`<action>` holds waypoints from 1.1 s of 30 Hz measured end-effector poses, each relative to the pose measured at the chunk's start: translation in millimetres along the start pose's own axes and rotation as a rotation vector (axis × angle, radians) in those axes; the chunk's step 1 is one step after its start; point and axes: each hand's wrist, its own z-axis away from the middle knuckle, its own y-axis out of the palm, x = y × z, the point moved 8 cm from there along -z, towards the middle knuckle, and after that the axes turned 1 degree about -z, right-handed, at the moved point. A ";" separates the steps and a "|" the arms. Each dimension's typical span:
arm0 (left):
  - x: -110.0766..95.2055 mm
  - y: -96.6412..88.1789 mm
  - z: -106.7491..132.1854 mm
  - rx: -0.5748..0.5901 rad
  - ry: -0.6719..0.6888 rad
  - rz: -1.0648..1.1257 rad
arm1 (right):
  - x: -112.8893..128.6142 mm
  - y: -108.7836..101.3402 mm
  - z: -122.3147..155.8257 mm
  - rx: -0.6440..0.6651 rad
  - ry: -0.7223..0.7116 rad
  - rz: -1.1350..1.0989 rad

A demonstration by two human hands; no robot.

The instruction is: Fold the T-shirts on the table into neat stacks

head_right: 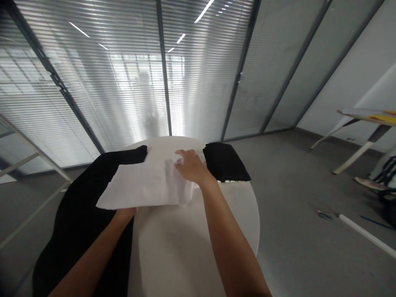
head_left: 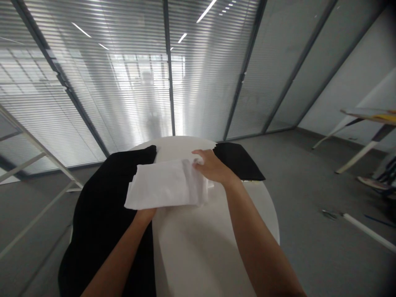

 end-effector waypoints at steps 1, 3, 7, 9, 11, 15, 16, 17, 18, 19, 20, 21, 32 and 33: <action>-8.6 -0.1 -1.0 -0.004 0.022 0.029 | 12.7 5.7 8.7 0.102 -0.061 0.098; -27.1 -1.7 -2.1 -0.028 0.070 0.085 | 40.2 25.8 31.1 0.348 -0.175 0.175; -44.1 -4.2 -1.8 -0.072 0.055 0.264 | 81.5 71.1 64.0 0.626 -0.263 0.139; -41.3 -1.7 -1.7 -0.051 0.019 0.346 | 84.6 82.1 58.8 0.546 -0.239 0.187; -37.3 -0.4 -2.1 -0.028 0.017 0.370 | 82.6 84.4 47.9 0.465 -0.271 0.201; -31.1 -6.6 -5.0 -0.030 0.063 0.300 | 65.6 57.3 24.8 0.373 -0.352 0.068; -30.3 -7.7 -6.1 -0.019 0.078 0.285 | 59.8 43.6 20.1 0.329 -0.349 0.012; -29.9 -8.4 -7.4 -0.004 0.095 0.270 | 55.1 28.5 16.9 0.278 -0.347 -0.056; -29.6 -9.2 -8.6 0.005 0.111 0.247 | 51.7 13.3 15.5 0.229 -0.352 -0.137; -29.3 -10.2 -9.7 0.006 0.123 0.216 | 49.6 -1.1 15.7 0.186 -0.361 -0.224; -29.2 -10.9 -10.7 0.006 0.127 0.175 | 48.2 -13.8 17.0 0.150 -0.368 -0.308; -29.2 -9.9 -11.4 0.022 0.120 0.134 | 46.8 -24.3 18.8 0.121 -0.371 -0.383; -61.3 12.2 12.7 0.342 -0.146 0.290 | -28.2 -38.2 -9.8 -0.307 -0.125 -0.719; -61.3 11.8 14.5 0.337 -0.182 0.329 | -30.5 -35.6 -11.3 -0.301 -0.121 -0.660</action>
